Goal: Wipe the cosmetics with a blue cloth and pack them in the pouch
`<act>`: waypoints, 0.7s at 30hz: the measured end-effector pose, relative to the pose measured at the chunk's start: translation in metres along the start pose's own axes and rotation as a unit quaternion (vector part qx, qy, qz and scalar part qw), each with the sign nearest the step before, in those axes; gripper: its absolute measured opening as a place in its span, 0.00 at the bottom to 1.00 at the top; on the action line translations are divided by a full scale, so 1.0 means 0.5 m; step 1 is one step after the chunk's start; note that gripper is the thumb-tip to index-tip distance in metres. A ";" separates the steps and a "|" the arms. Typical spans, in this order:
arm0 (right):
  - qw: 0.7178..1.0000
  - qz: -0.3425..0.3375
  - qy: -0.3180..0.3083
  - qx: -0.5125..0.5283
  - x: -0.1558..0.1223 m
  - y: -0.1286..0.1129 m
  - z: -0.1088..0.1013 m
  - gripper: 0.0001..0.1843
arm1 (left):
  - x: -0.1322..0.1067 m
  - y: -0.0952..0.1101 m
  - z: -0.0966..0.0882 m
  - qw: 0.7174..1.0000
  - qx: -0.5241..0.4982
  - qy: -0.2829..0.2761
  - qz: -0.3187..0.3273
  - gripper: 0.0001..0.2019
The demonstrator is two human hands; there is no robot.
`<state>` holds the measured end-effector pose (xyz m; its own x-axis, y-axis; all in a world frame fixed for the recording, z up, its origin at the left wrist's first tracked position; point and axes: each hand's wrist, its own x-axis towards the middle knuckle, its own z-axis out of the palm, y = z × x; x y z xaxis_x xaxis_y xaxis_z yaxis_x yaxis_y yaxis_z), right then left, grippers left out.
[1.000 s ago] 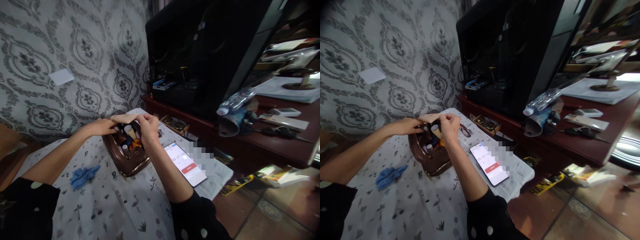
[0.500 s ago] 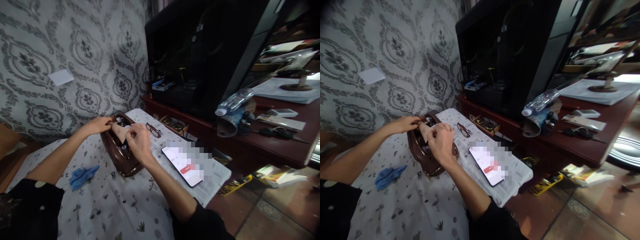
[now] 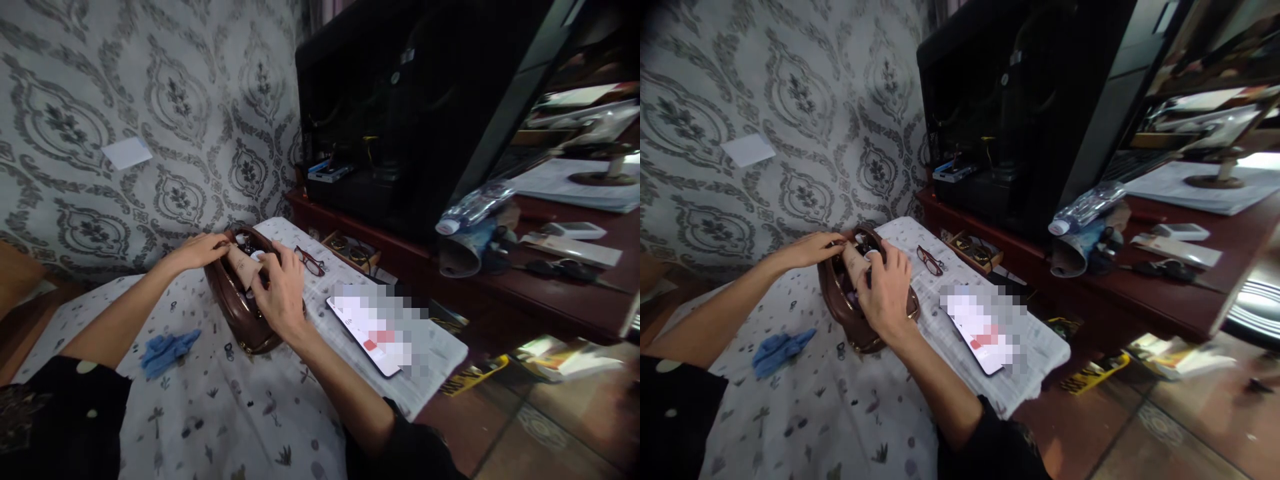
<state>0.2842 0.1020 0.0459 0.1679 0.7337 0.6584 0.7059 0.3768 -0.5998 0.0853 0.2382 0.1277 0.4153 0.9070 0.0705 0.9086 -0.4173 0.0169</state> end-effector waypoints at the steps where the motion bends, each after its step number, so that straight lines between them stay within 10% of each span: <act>1: 1.000 -0.004 -0.008 -0.014 0.001 -0.001 -0.001 0.15 | -0.004 0.004 -0.001 1.000 0.002 -0.001 -0.003 0.20; 11: 0.989 0.057 -0.114 -0.079 0.020 -0.031 -0.034 0.21 | -0.061 0.009 0.070 0.956 -0.191 0.222 -0.017 0.31; 21: 0.977 0.092 -0.182 -0.063 0.099 -0.035 -0.046 0.22 | -0.066 0.038 0.104 0.926 -0.236 0.292 -0.051 0.27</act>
<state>0.2960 0.1187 0.0994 0.0595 0.9434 0.3262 0.7700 0.1646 -0.6164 0.0912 0.2033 0.0738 0.1091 0.8152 0.5688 0.7637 -0.4350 0.4770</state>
